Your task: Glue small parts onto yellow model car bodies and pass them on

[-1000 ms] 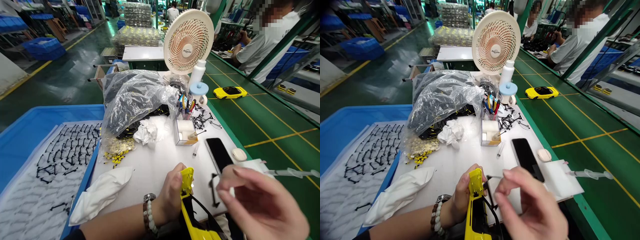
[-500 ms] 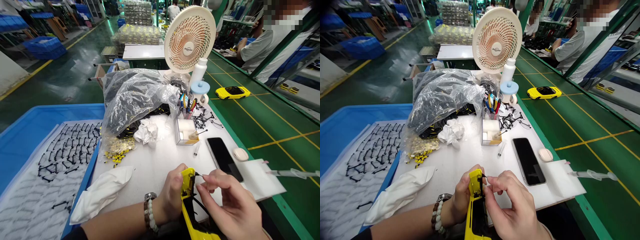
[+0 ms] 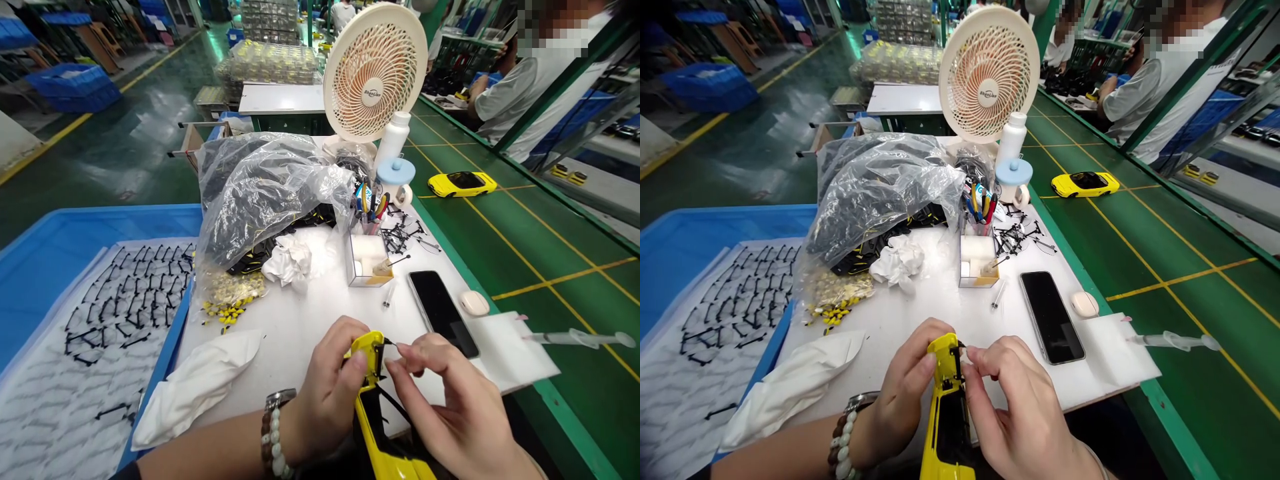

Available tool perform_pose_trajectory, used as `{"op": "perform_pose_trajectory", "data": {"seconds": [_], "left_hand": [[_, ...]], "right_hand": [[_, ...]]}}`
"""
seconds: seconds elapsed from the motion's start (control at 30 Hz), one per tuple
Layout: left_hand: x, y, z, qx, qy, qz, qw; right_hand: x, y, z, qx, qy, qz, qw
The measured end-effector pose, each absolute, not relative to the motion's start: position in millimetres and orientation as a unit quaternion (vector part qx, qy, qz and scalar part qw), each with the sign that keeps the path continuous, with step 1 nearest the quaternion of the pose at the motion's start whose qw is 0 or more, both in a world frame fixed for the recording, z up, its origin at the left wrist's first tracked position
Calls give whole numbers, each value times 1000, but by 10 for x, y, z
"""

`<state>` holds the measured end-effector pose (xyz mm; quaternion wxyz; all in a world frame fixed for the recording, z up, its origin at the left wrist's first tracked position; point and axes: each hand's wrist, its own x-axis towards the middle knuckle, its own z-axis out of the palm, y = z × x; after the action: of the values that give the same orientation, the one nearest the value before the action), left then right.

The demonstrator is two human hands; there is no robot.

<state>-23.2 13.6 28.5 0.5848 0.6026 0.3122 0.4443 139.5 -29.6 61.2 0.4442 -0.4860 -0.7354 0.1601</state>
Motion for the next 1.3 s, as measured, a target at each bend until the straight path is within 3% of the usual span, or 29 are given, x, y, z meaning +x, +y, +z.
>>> {"op": "perform_pose_trajectory", "data": {"seconds": [0.33,0.57,0.77,0.9,1.0,1.07,1.2,1.3], "left_hand": [[-246,238,416,692,354,395,490],[-256,237,411,688,368,388,491],[-247,249,408,661,383,385,518],[-237,244,395,654,399,375,522],[-236,229,388,646,409,368,529],[-236,221,389,638,413,365,538],[-223,221,377,620,426,366,547],[-208,232,349,618,426,364,551]], "right_hand": [[1431,-336,585,-492,-728,166,447],[1374,-195,632,-467,-750,169,437],[1545,4,1072,-462,-827,116,299],[1441,534,1363,-419,-853,125,285],[1082,1201,1269,-392,-893,146,166],[782,1631,1084,-381,-901,147,143],[289,2112,688,-392,-888,157,182],[81,2118,474,-446,-836,152,280]]}}
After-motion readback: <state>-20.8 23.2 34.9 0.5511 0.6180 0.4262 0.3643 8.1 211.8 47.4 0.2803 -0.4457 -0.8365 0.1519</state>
